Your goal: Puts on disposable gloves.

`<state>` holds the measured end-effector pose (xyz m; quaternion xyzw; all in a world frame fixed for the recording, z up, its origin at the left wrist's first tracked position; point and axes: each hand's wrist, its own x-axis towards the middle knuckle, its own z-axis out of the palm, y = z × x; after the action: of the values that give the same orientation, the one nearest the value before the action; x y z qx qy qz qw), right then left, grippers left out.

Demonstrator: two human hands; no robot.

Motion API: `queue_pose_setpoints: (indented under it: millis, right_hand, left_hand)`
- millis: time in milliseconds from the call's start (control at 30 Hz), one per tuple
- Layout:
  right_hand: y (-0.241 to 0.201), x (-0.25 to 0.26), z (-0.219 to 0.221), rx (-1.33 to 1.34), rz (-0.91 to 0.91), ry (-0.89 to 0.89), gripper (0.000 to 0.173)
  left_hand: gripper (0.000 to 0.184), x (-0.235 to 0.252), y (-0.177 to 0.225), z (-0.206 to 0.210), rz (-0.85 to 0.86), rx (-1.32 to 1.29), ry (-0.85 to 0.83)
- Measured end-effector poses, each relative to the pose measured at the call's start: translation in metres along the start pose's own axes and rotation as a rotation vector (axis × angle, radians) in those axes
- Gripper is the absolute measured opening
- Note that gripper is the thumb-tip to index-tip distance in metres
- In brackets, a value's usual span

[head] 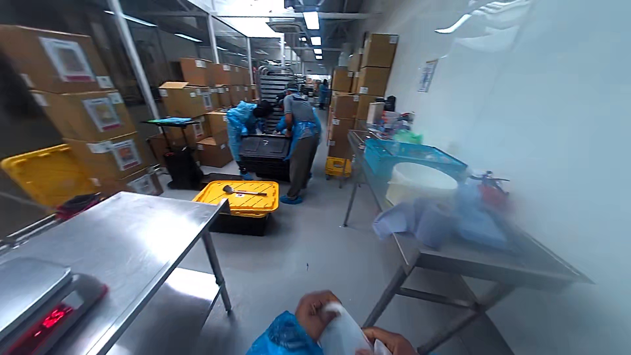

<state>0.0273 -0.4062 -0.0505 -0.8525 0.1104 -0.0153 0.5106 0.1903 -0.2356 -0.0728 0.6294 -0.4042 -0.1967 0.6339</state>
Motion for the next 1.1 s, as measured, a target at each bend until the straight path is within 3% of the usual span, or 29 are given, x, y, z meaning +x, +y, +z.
queue_pose_setpoints:
  millis: [100,267,367,500,600,767,833,933,1100]
  right_hand:
    - [-0.012,0.027,0.002,-0.041,-0.087,0.013,0.026]
    - [-0.016,0.056,-0.021,0.051,-0.142,0.061,0.027]
    - [-0.014,0.06,-0.032,0.161,-0.053,0.139,0.024]
    - [0.014,0.06,-0.056,0.064,0.156,0.242,0.032]
    - [0.035,0.059,-0.081,-0.029,0.093,0.261,0.041]
    - [0.025,0.074,-0.057,0.012,-0.3,0.205,0.08]
    - [0.028,0.083,-0.05,0.002,-0.347,0.207,0.061]
    - [0.041,0.089,-0.069,-0.03,-0.31,0.24,0.023]
    - [0.067,0.095,-0.133,0.137,-0.273,0.113,0.016]
  left_hand:
    - [0.012,-0.013,0.013,-0.04,-0.022,0.015,0.261]
    - [0.006,-0.02,0.015,-0.047,-0.002,-0.107,0.292]
    - [0.017,-0.001,0.019,-0.036,-0.081,-0.225,0.383]
    - [0.024,0.038,0.029,-0.021,-0.244,-0.292,0.453]
    - [0.026,0.066,0.027,-0.008,-0.253,-0.26,0.336]
    - [0.025,0.091,0.02,0.03,-0.252,-0.212,0.052]
    - [0.02,0.097,0.02,0.036,-0.258,-0.159,-0.111]
    - [0.016,0.104,0.022,0.029,-0.282,-0.097,-0.104]
    - [0.021,0.108,0.015,0.016,-0.232,-0.052,-0.026]
